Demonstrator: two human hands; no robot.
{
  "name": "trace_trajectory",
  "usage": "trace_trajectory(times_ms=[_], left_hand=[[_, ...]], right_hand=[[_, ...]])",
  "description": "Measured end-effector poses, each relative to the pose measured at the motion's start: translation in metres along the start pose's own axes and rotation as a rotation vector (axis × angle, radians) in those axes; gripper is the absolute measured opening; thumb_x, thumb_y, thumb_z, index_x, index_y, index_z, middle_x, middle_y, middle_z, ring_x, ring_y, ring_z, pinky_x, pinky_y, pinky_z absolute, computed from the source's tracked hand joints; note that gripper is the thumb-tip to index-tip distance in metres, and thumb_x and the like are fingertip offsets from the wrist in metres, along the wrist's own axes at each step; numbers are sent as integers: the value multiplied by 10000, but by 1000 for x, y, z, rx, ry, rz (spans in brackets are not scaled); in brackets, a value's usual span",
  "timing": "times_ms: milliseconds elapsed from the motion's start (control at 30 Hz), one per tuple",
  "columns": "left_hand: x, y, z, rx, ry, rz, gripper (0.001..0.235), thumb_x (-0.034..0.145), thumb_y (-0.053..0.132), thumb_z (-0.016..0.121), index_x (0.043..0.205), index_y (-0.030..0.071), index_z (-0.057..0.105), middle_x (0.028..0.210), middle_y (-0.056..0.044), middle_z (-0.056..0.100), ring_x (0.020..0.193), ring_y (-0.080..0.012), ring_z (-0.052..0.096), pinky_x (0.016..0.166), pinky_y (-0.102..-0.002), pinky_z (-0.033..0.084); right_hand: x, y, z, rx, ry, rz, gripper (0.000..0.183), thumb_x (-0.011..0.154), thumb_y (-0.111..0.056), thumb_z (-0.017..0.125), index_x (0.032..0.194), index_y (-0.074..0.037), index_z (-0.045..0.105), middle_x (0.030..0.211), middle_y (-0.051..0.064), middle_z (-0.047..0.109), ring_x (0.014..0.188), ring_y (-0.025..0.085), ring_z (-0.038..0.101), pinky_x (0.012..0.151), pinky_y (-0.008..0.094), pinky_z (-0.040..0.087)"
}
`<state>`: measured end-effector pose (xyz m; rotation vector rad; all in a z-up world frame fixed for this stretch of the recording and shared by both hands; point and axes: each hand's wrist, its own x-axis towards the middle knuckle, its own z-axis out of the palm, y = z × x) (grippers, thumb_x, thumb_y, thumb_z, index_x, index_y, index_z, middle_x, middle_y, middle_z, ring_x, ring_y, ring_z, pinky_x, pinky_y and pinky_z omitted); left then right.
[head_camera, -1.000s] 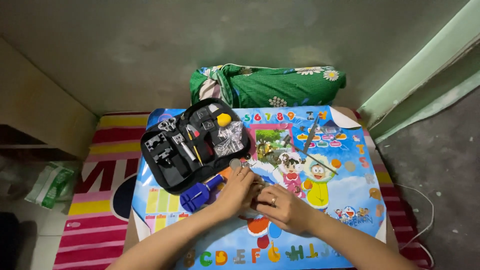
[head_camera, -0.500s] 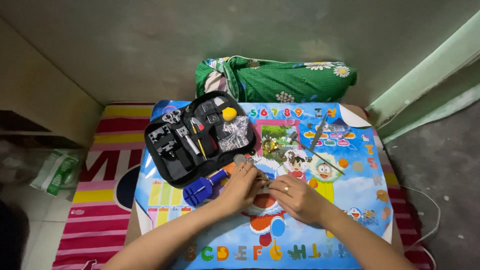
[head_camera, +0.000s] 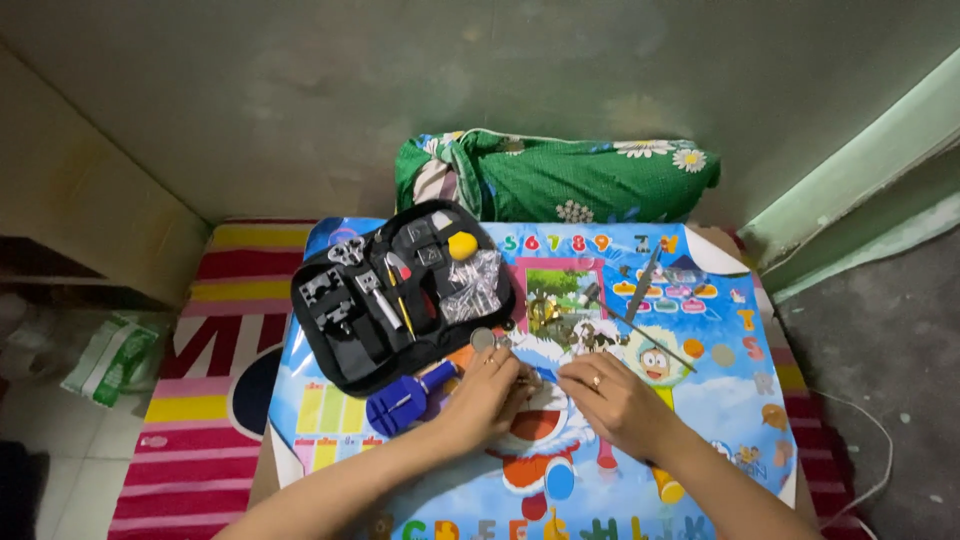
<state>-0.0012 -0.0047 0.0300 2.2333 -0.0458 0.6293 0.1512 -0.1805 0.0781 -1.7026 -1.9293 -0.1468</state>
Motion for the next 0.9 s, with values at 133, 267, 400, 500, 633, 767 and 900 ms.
trace_trajectory(times_ms=[133, 267, 400, 500, 633, 767, 900], left_hand=[[0, 1, -1, -4, -23, -30, 143, 861, 8, 673, 982, 58, 614, 1009, -90, 593, 921, -270, 536, 845, -368, 460], [2, 5, -6, -20, -38, -44, 166, 868, -11, 669, 1007, 62, 617, 996, -77, 586, 904, -259, 529, 835, -365, 457], [5, 6, -7, -30, -62, -68, 127, 866, 2, 658, 957, 63, 595, 1003, -90, 587, 925, -276, 531, 850, -377, 461], [5, 6, -6, -11, -59, -63, 143, 859, 4, 668, 973, 54, 597, 1022, -98, 593, 934, -284, 533, 859, -382, 458], [4, 1, -6, 18, -53, -43, 194, 836, 20, 687, 1005, 51, 597, 1028, -112, 577, 936, -300, 523, 879, -405, 441], [6, 3, -10, -35, -71, -67, 222, 827, 1, 683, 1024, 56, 598, 1011, -100, 571, 930, -283, 519, 898, -392, 431], [9, 5, -4, 68, -58, -62, 205, 859, 66, 683, 1030, 72, 569, 1033, -103, 558, 985, -297, 506, 966, -434, 385]], right_hand=[[2, -2, 0, -12, 26, 34, 240, 755, 13, 721, 993, -10, 711, 1064, 64, 686, 959, 233, 616, 874, 372, 515], [1, 0, 4, -16, 30, 58, 243, 760, 13, 721, 1003, -7, 716, 1054, 62, 687, 975, 235, 622, 880, 374, 525], [2, 3, 3, 1, 32, 76, 249, 754, 16, 724, 1001, -8, 715, 1064, 68, 689, 969, 238, 626, 871, 370, 530], [-2, 6, 6, 12, 7, 63, 237, 759, 10, 726, 994, -6, 707, 1071, 75, 682, 981, 246, 620, 878, 384, 521], [1, 7, 8, 29, -10, 87, 255, 752, 14, 741, 1005, 1, 722, 1072, 89, 688, 981, 254, 628, 885, 394, 522], [-1, 9, 12, 28, -14, 107, 300, 726, 12, 765, 1022, -15, 721, 1083, 83, 693, 985, 258, 635, 889, 402, 511], [5, 11, 28, 8, 3, 124, 240, 777, -34, 751, 1012, 6, 721, 1121, 101, 696, 1029, 270, 618, 957, 422, 484]])
